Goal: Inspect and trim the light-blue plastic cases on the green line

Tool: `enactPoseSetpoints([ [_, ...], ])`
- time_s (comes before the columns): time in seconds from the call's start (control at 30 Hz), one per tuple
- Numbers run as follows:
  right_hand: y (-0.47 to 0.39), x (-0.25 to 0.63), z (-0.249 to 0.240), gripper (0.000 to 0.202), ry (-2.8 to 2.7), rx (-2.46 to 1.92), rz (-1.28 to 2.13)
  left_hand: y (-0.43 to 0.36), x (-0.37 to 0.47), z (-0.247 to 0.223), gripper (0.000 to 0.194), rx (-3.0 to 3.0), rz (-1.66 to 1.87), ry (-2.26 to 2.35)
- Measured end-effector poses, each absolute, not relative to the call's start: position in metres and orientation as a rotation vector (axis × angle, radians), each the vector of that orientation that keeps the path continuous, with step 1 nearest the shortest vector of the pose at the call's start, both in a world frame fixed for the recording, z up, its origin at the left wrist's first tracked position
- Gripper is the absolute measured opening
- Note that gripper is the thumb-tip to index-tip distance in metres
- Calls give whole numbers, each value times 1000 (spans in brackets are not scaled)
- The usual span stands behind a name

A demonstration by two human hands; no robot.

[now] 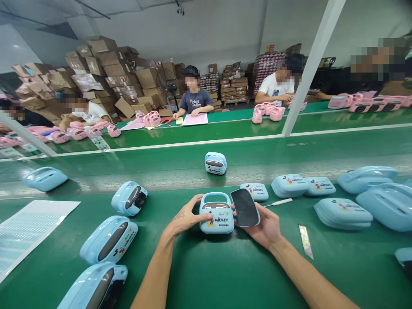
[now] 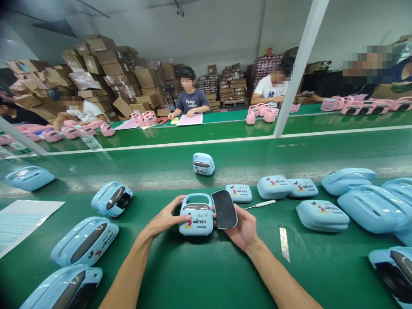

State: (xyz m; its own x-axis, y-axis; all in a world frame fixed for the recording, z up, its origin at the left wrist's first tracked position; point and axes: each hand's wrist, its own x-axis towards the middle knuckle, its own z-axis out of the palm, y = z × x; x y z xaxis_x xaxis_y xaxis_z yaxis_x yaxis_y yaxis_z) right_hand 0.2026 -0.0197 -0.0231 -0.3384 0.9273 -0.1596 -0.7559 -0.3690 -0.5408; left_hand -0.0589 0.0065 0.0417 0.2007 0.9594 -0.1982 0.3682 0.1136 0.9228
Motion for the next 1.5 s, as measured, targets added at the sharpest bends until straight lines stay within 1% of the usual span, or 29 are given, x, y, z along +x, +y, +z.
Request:
enactPoseSetpoints([
  [0.1,-21,206,-21,41,-407,-494,1904,3,-54,40,79,1293,710,1045],
  [0.23,-20,211,-18,43,-399,-477,1877,3,-47,33,82,1318,864,999],
  [0.5,-18,215,-16,44,-419,-516,1853,3,-39,32,73,1300,885,1065],
  [0.67,-16,220,-9,46,-394,-500,1794,7,-38,25,68,964,1046,1013],
  [0.83,-13,222,-8,46,-391,-523,1760,7,-36,27,64,709,1114,812],
  [0.93,-12,227,-7,45,-429,-550,1700,7,-35,27,56,628,1114,692],
  [1.1,-5,240,-8,48,-583,-609,1530,6,-34,20,36,417,1109,629],
  [1.17,-2,243,-11,51,-686,-666,1420,5,-31,21,32,381,1089,640],
  [1.23,2,245,-15,49,-826,-782,1217,4,-27,25,31,330,1080,696],
  [1.4,9,258,-18,49,-1456,-1217,300,2,-13,37,32,383,1150,1048],
  [1.43,11,260,-20,48,-1589,-1249,162,1,-12,38,33,407,1158,1082],
  [1.5,15,264,-26,46,-1819,-1271,27,0,-10,38,37,443,1164,1108],
])
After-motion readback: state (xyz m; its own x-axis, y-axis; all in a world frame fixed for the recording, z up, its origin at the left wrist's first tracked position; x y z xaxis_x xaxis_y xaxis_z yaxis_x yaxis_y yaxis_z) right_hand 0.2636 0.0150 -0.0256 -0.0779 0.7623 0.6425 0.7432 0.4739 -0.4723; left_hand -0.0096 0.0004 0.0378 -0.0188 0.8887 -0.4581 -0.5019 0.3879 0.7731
